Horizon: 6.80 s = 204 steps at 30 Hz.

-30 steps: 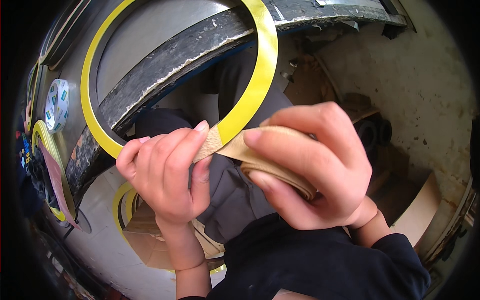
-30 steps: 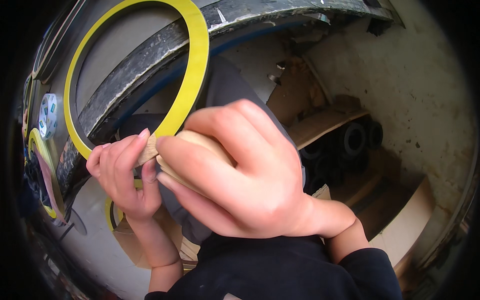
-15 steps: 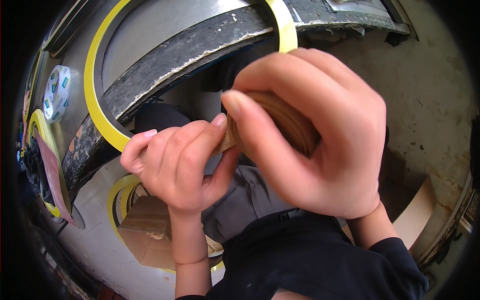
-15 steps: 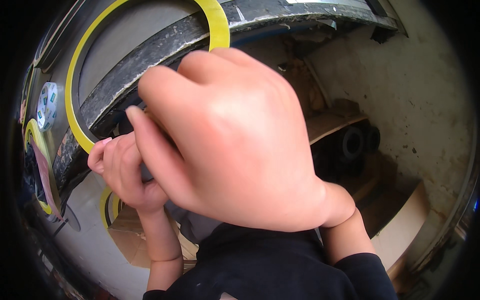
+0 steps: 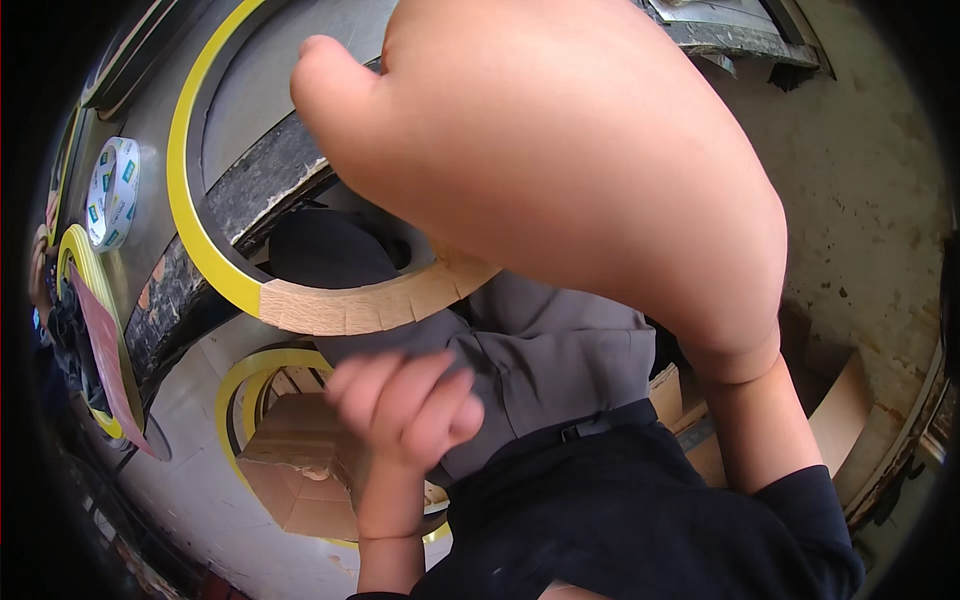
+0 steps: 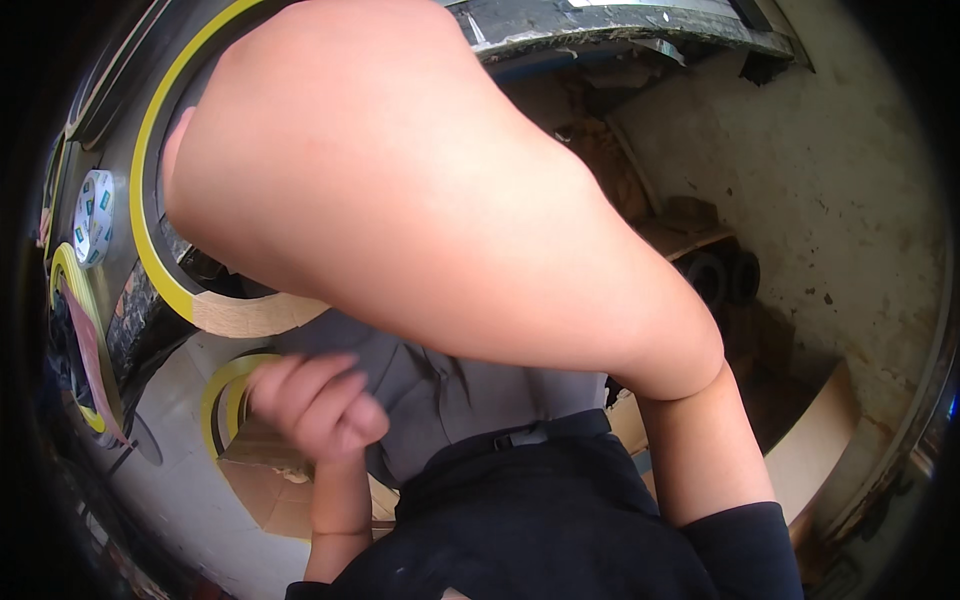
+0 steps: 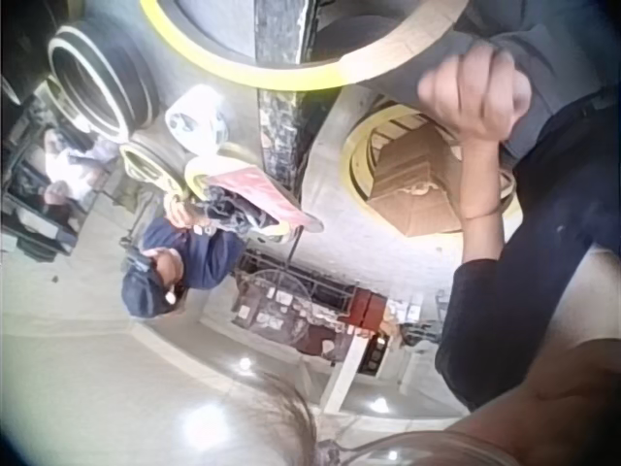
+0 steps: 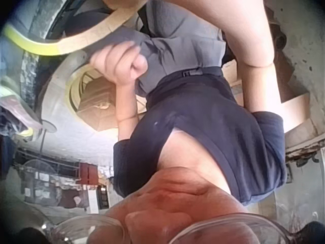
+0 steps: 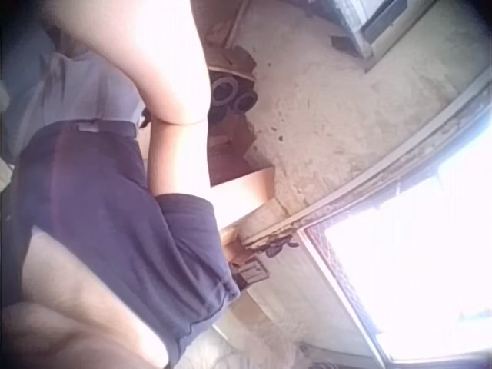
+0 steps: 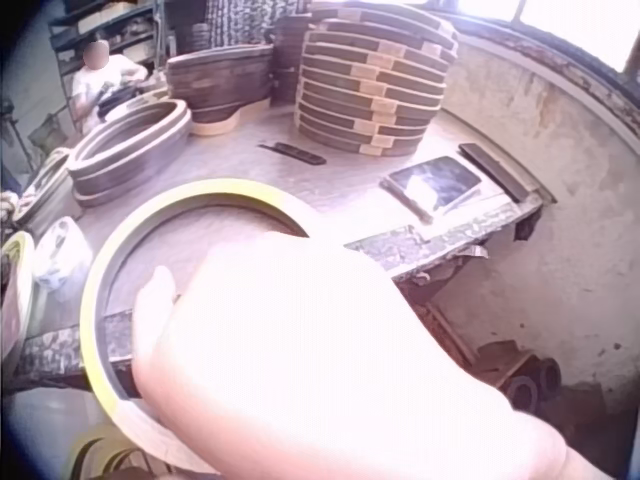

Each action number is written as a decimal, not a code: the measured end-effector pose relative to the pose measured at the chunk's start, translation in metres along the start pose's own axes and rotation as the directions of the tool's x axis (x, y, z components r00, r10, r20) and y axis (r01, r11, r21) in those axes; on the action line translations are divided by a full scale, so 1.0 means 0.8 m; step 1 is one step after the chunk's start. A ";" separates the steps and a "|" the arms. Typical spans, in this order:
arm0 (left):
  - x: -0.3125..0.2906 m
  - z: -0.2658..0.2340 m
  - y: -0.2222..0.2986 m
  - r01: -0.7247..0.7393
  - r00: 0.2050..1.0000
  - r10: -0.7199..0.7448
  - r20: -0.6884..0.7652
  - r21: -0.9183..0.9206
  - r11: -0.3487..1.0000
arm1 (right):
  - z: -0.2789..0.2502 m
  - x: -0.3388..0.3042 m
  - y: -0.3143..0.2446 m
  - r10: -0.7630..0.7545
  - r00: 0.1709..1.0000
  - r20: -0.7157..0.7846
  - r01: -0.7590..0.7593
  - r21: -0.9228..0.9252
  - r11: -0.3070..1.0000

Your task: Applying wood-patterned finishing tape around yellow circular frames.

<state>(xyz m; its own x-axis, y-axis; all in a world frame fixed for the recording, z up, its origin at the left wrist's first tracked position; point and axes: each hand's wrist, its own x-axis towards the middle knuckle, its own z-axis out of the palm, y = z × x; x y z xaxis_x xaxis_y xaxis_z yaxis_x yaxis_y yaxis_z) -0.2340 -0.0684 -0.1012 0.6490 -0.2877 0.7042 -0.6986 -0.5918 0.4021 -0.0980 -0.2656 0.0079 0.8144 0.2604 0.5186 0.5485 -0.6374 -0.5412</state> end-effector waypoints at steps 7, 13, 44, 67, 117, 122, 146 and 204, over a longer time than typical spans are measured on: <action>0.054 0.086 -0.022 0.093 0.713 -0.499 0.493 -0.771 -0.630 | 0.009 0.006 -0.003 -0.034 0.999 -0.028 0.033 -0.043 0.999; 0.052 0.111 -0.051 -0.044 0.878 -0.335 0.342 -0.640 -0.767 | 0.018 0.008 -0.018 -0.073 0.996 -0.059 0.069 -0.065 0.996; -0.050 0.089 0.003 0.604 0.430 -0.493 0.756 -0.647 -0.465 | 0.035 -0.160 0.006 0.164 0.974 0.153 -0.194 0.206 0.959; 0.084 0.016 0.007 0.002 0.998 -0.030 0.052 0.469 0.883 | -0.049 -0.145 0.020 -0.209 0.976 0.062 0.212 -0.043 0.976; 0.067 0.036 0.003 0.127 0.949 0.035 -0.313 0.481 0.868 | 0.017 0.022 0.008 -0.226 0.915 0.335 0.200 0.110 0.974; -0.002 0.047 0.018 0.359 0.931 -0.364 0.019 -0.209 0.910 | 0.004 0.039 -0.012 -0.096 0.894 0.437 0.098 0.017 0.995; 0.070 0.121 -0.024 -0.139 0.789 -0.505 0.351 -0.698 -0.703 | -0.014 -0.111 0.014 0.237 0.951 0.198 -0.270 0.156 0.950; 0.102 0.010 0.005 -0.063 0.983 -0.011 0.183 0.393 0.918 | 0.026 -0.139 0.039 0.138 0.868 0.478 -0.485 0.751 0.447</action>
<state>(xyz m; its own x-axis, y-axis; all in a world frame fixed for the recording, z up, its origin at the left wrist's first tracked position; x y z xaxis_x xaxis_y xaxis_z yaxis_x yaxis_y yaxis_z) -0.1814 -0.1003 -0.0468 0.7007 -0.4138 0.5812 -0.5636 -0.8206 0.0952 -0.1676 -0.2989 -0.0805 0.8726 0.4848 0.0590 -0.0072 0.1335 -0.9910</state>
